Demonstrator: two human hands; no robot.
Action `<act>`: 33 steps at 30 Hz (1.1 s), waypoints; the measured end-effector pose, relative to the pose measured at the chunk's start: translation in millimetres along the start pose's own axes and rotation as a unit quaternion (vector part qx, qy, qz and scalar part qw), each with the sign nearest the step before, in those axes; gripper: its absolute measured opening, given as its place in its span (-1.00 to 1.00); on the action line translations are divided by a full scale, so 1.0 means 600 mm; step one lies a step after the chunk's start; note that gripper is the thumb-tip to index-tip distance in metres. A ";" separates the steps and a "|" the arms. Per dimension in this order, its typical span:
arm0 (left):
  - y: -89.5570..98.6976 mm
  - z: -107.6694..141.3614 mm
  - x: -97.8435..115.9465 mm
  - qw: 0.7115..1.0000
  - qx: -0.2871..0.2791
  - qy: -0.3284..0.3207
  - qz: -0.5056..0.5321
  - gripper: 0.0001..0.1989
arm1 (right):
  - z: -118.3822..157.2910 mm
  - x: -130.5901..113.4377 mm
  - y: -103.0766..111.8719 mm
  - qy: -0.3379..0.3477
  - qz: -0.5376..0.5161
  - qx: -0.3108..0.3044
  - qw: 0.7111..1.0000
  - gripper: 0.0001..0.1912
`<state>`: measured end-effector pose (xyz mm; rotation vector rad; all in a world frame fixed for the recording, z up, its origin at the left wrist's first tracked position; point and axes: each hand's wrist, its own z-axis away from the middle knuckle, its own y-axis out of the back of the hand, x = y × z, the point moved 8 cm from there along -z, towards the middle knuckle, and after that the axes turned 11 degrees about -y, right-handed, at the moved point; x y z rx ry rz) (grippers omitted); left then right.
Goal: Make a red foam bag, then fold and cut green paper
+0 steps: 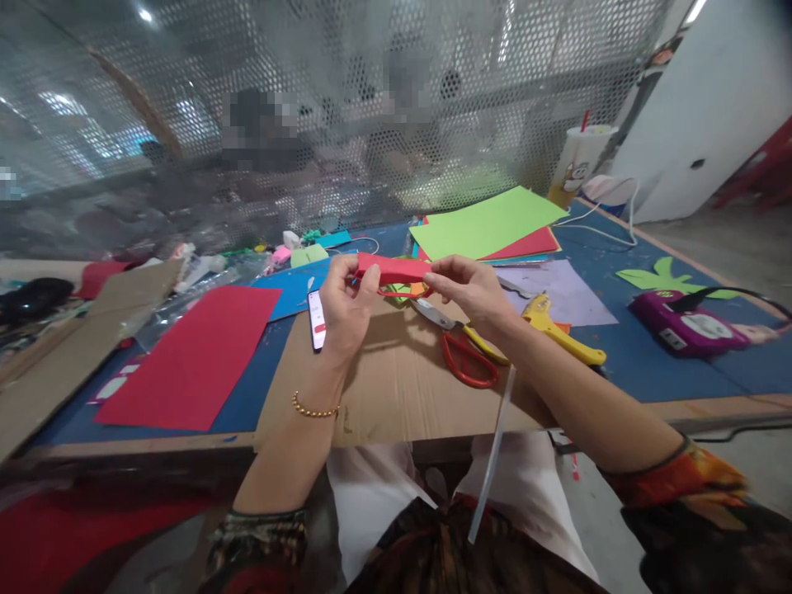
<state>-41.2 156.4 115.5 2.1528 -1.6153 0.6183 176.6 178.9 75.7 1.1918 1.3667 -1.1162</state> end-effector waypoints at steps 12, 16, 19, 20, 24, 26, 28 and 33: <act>-0.012 0.016 -0.025 0.995 0.007 0.092 0.047 -0.78 | 0.007 0.007 -0.010 -0.061 -0.097 0.004 0.993 -0.32; -0.009 0.015 -0.028 0.995 0.010 0.091 0.045 -0.79 | 0.007 0.009 -0.008 -0.070 -0.092 0.011 0.993 -0.31; -0.009 0.014 -0.029 0.995 0.012 0.090 0.047 -0.80 | 0.008 0.010 -0.007 -0.073 -0.091 0.014 0.993 -0.31; -0.009 0.013 -0.028 0.995 0.011 0.088 0.046 -0.81 | 0.008 0.009 -0.006 -0.073 -0.088 0.014 0.993 -0.31; -0.009 0.012 -0.028 0.995 0.010 0.089 0.042 -0.83 | 0.008 0.009 -0.007 -0.065 -0.069 0.007 0.995 -0.36; -0.009 0.012 -0.028 0.995 0.009 0.090 0.045 -0.83 | 0.007 0.011 -0.007 -0.063 -0.067 0.004 0.996 -0.37; -0.009 0.011 -0.029 0.994 0.010 0.091 0.054 -0.83 | 0.005 0.011 -0.008 -0.061 -0.073 0.000 0.995 -0.36; -0.012 0.012 -0.028 0.995 0.007 0.087 0.057 -0.81 | 0.004 0.011 -0.010 -0.067 -0.094 -0.014 0.993 -0.33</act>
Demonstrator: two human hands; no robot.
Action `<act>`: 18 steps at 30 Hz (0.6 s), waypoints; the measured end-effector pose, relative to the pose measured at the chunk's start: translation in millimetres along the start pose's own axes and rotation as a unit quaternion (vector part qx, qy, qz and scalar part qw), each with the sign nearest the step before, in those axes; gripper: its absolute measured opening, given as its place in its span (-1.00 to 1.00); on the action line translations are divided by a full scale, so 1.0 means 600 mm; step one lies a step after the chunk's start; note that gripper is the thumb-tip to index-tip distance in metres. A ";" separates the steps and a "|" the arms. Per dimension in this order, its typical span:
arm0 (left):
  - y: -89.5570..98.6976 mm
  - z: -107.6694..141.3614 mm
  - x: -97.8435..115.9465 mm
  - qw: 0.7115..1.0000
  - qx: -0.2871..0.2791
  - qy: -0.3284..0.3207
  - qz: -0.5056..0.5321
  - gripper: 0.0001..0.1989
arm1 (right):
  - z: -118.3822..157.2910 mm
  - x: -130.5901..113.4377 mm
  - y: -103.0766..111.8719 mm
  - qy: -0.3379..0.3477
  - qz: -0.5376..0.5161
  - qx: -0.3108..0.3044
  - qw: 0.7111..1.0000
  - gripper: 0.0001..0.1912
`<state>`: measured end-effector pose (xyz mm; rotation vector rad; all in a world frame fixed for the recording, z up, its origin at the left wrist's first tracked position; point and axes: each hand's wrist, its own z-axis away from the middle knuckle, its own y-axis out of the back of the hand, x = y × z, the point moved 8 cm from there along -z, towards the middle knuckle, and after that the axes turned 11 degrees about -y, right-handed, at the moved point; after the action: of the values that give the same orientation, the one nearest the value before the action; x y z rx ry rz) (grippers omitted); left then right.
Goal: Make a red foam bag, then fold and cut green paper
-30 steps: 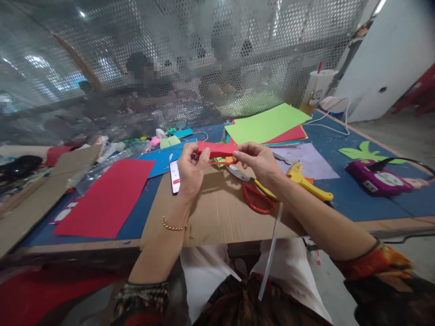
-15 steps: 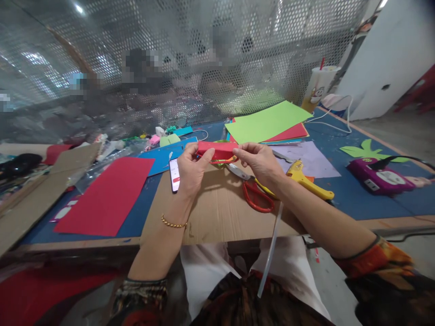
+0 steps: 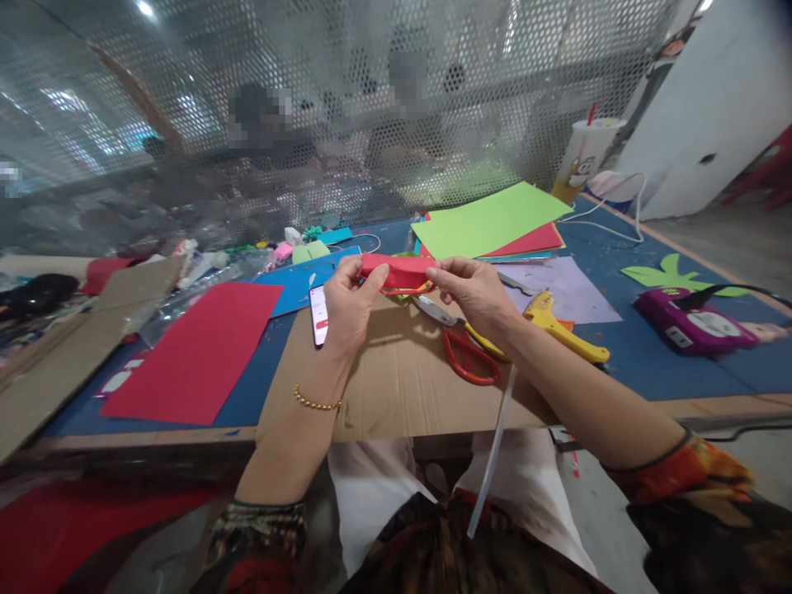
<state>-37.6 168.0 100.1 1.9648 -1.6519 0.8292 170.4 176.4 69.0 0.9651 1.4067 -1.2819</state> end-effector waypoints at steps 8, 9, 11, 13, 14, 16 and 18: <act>-0.008 0.008 -0.012 0.999 -0.010 0.037 0.022 -0.77 | 0.000 0.002 0.005 0.012 0.017 0.034 0.999 -0.41; -0.008 0.008 -0.013 0.999 -0.012 0.043 0.025 -0.76 | 0.000 0.002 0.005 0.015 0.018 0.036 0.999 -0.41; -0.009 0.008 -0.014 0.998 -0.018 0.050 0.029 -0.74 | -0.001 0.002 0.006 0.019 0.019 0.039 0.999 -0.42; -0.008 0.008 -0.015 0.998 -0.021 0.055 0.029 -0.72 | -0.001 0.002 0.006 0.020 0.024 0.040 0.999 -0.41; -0.008 0.007 -0.016 0.998 -0.021 0.057 0.028 -0.71 | -0.002 0.001 0.006 0.019 0.029 0.039 0.999 -0.41; -0.007 0.007 -0.018 0.997 -0.019 0.064 0.028 -0.70 | -0.002 0.000 0.006 0.018 0.038 0.036 0.998 -0.41; -0.007 0.006 -0.019 0.997 -0.015 0.068 0.028 -0.71 | -0.001 -0.003 0.005 0.019 0.038 0.029 0.999 -0.41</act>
<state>-34.1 174.6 89.5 1.8073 -1.6364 0.9309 173.6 177.5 69.8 1.0771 1.3551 -1.2609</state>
